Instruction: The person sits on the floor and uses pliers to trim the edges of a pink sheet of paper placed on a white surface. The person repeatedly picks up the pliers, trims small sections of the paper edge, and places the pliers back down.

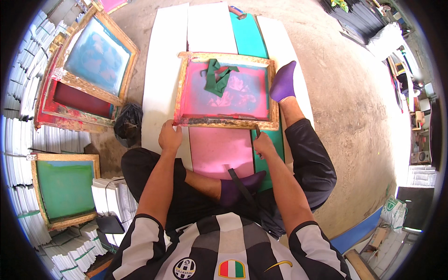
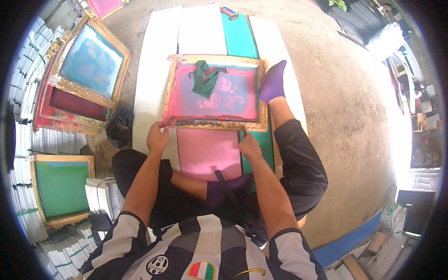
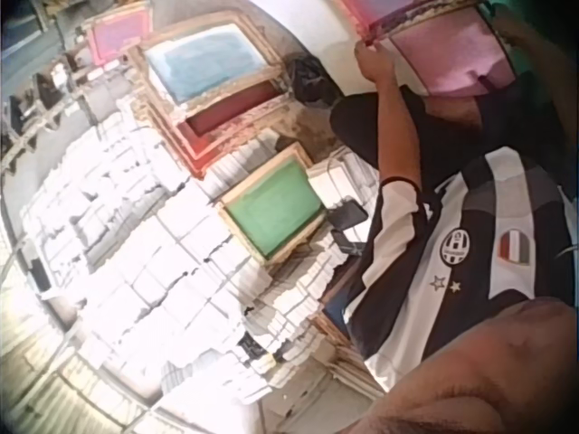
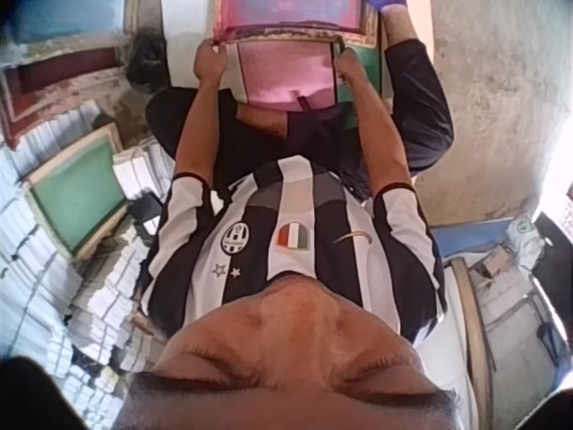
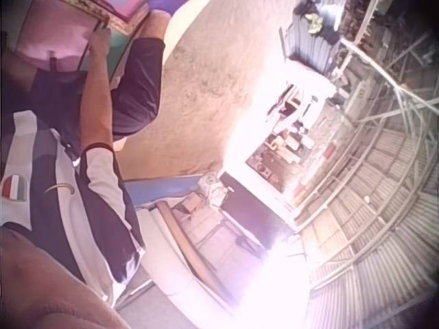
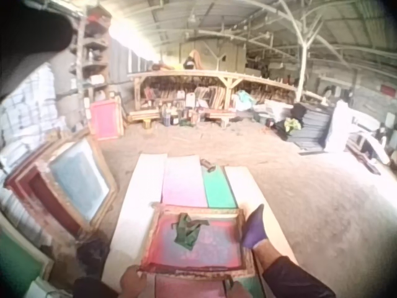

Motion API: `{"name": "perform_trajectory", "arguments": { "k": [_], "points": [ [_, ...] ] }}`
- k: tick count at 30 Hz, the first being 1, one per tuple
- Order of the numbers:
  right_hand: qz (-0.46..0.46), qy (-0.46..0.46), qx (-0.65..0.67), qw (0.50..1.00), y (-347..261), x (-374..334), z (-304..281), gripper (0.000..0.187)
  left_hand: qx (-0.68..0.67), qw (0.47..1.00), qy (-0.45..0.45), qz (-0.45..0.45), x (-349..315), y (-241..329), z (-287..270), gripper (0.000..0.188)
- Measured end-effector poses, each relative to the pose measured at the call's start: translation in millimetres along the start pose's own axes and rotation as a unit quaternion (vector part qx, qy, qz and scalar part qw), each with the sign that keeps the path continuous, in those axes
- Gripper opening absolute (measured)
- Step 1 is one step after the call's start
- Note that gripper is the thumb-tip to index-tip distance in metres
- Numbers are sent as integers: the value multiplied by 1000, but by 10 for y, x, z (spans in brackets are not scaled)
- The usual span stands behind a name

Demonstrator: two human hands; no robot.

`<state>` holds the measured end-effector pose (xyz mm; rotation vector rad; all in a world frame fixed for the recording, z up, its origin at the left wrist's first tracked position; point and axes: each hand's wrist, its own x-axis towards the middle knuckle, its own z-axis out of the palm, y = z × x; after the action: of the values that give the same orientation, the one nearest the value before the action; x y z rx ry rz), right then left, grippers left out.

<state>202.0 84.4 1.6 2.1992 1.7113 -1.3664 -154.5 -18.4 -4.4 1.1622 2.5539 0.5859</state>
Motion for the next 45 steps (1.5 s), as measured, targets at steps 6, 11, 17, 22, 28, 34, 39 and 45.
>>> {"name": "perform_trajectory", "arguments": {
  "k": [6,11,17,22,28,34,39,45],
  "points": [
    [1,35,-70,997,-19,-87,-16,43,-4,1000,6,3,8,1,36,34],
    [8,30,-60,998,-85,-189,-37,43,-21,1000,16,6,19,-49,62,32],
    [-22,10,87,996,238,68,144,12,-34,999,11,1,40,-55,53,32],
    [-9,-83,379,922,323,100,214,8,-63,998,27,-15,34,-75,98,34],
    [-28,-165,391,905,121,-238,361,11,-163,980,56,98,-184,124,130,30],
    [-52,-256,387,884,-375,-742,737,10,-287,925,-103,227,-510,447,147,28],
    [-69,-297,372,877,-614,-875,893,14,-264,920,-146,249,-616,503,100,20],
    [-58,-343,323,880,-741,-887,810,19,-278,914,-115,272,-552,474,67,12]
  ]
}}
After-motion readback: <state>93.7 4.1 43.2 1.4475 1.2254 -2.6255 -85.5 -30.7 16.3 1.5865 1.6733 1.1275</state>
